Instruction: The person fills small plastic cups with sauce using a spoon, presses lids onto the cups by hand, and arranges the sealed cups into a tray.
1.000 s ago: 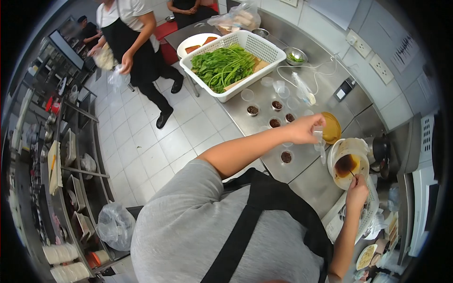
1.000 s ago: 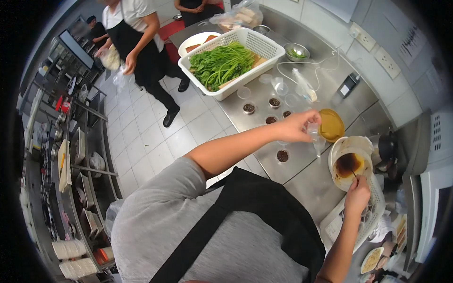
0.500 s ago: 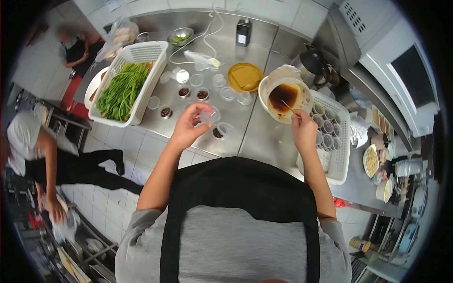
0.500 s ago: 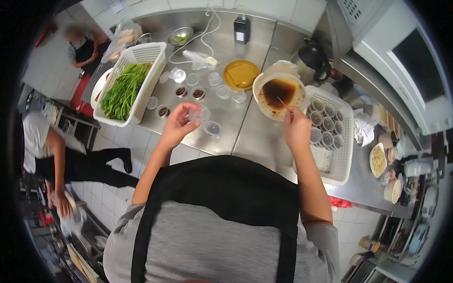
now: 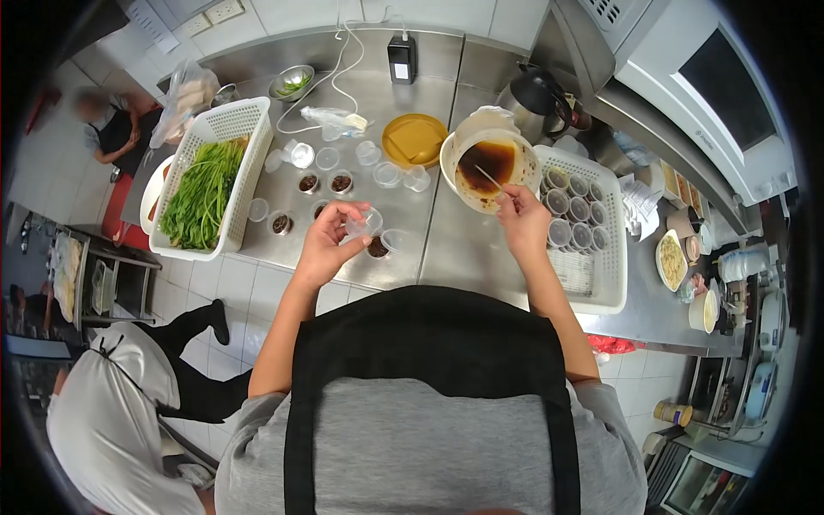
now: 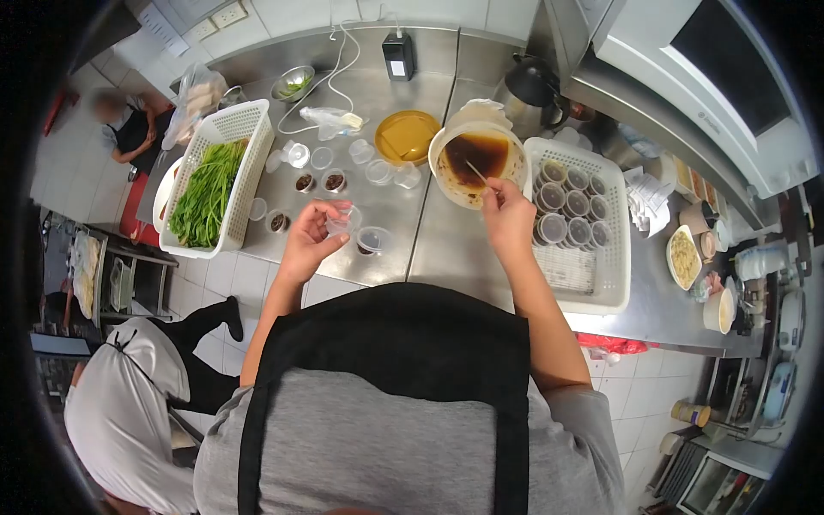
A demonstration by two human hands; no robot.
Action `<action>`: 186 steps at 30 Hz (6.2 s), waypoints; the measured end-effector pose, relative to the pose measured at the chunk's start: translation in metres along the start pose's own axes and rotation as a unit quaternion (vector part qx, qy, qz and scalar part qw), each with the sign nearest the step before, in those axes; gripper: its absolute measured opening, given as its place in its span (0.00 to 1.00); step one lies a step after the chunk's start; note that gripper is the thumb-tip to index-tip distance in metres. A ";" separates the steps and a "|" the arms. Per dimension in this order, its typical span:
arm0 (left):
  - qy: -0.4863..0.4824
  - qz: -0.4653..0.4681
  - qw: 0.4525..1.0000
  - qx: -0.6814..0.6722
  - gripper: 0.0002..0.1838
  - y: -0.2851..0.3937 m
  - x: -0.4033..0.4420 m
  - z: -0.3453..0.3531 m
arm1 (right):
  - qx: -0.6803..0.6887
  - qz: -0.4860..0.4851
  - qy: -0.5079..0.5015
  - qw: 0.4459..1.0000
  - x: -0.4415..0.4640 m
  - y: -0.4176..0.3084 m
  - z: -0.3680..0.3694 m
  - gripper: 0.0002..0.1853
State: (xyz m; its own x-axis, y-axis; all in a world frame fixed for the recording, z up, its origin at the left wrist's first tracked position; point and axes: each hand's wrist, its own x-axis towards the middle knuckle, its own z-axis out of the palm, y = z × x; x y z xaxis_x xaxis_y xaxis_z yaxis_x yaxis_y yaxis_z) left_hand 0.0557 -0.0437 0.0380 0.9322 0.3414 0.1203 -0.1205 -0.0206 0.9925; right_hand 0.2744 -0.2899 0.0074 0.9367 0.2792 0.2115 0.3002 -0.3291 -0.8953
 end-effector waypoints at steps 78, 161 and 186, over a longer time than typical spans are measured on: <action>0.051 0.045 0.970 0.232 0.49 0.028 0.099 0.166 | -0.072 -0.108 -0.119 0.984 0.005 -0.124 -0.160 0.07; 0.096 0.061 0.981 0.159 0.47 0.023 0.005 0.059 | 0.084 -0.047 -0.020 0.995 -0.018 -0.023 0.040 0.09; 0.068 0.070 0.972 0.213 0.47 0.022 0.043 0.101 | 0.311 0.021 -0.026 0.950 -0.006 -0.029 -0.044 0.09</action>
State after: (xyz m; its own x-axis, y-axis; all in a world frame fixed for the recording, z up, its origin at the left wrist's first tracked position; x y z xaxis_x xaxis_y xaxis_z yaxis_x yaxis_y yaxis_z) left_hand 0.1279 -0.1246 0.0669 0.8592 0.4285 0.2795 -0.0633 -0.4532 0.8892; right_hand 0.2677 -0.3224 0.0491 0.9307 0.3264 0.1650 0.0829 0.2511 -0.9644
